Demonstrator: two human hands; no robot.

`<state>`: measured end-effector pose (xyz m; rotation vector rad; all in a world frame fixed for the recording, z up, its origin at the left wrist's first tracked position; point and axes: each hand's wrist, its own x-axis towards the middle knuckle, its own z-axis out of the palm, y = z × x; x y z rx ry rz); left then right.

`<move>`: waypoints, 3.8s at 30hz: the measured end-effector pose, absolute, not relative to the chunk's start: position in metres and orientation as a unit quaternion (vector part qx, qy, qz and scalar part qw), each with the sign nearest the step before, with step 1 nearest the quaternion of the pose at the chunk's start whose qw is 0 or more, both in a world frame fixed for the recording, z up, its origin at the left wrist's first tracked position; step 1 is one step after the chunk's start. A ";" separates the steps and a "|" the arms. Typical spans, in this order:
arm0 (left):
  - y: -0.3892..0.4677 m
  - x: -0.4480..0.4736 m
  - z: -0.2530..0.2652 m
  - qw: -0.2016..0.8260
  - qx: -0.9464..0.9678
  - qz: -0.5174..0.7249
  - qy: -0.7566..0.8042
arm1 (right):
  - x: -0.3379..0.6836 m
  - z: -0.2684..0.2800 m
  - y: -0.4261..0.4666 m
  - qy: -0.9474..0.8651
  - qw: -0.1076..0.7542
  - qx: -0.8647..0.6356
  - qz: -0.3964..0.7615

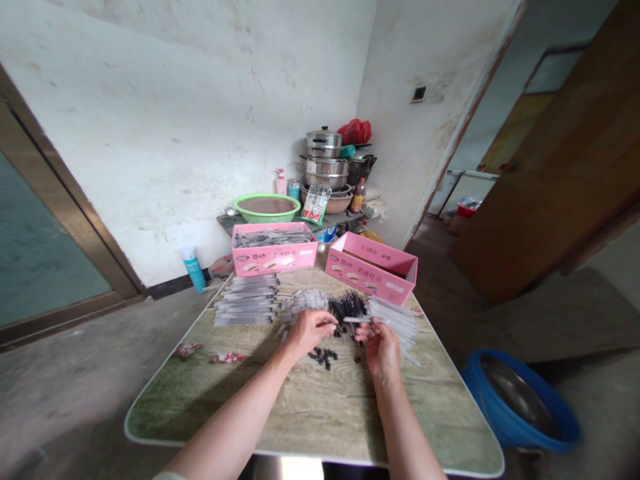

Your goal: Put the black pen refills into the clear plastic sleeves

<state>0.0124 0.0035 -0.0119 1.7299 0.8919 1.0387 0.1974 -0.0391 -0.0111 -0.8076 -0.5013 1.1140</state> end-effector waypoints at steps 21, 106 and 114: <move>0.006 0.011 -0.004 0.613 0.554 0.459 0.327 | 0.189 -0.007 -0.040 -0.260 0.727 -0.396 0.497; 0.002 0.014 -0.006 0.575 0.593 0.421 0.375 | 0.184 -0.006 -0.039 -0.267 0.728 -0.407 0.484; 0.002 0.012 -0.001 0.621 0.554 0.454 0.318 | 0.183 -0.003 -0.040 -0.269 0.729 -0.413 0.475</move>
